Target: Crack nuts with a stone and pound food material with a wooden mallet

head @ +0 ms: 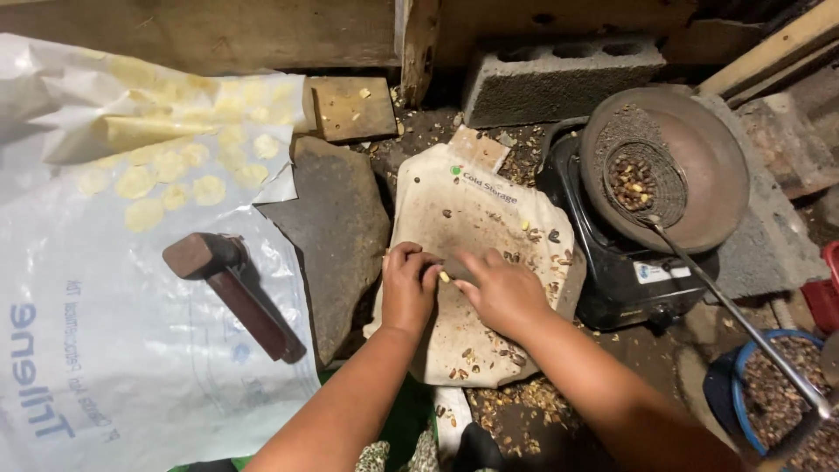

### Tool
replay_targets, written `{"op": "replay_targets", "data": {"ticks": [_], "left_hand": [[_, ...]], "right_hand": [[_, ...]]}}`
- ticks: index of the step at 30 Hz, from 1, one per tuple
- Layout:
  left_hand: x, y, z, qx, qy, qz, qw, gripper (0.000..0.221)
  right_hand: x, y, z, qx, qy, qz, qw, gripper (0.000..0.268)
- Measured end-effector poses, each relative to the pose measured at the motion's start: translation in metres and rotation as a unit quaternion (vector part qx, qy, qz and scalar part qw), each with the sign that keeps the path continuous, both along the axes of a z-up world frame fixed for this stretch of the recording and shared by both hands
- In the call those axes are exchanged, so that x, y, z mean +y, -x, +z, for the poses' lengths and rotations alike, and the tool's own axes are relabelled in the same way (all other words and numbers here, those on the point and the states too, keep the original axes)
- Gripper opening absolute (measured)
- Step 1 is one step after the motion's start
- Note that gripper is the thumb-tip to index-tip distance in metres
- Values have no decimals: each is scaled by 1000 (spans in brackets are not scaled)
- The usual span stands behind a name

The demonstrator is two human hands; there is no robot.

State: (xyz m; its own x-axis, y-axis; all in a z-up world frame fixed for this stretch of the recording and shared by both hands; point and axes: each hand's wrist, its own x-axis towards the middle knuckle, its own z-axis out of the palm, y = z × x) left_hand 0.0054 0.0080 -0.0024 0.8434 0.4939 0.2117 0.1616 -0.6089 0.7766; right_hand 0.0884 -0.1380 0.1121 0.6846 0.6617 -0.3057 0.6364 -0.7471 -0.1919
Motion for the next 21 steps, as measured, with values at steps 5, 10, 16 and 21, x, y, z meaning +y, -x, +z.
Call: {"op": "replay_targets", "data": {"ticks": [5,10,16,21], "left_hand": [[-2,6,5,23,-14,-23,999,18],[8,20,21,5,-32,-28,999,28],[15,12,10,-17,-39,-65,997,18],[4,12,25,-11,0,-63,998,39]], "right_hand": [[-3,4,0,21,29,-66,997,48],[6,-2,-30,-69,-74,105,989,46],[21,-6,7,137,-52,-144,979,52],[19,-2,-7,56,19,-83,995,49]]}}
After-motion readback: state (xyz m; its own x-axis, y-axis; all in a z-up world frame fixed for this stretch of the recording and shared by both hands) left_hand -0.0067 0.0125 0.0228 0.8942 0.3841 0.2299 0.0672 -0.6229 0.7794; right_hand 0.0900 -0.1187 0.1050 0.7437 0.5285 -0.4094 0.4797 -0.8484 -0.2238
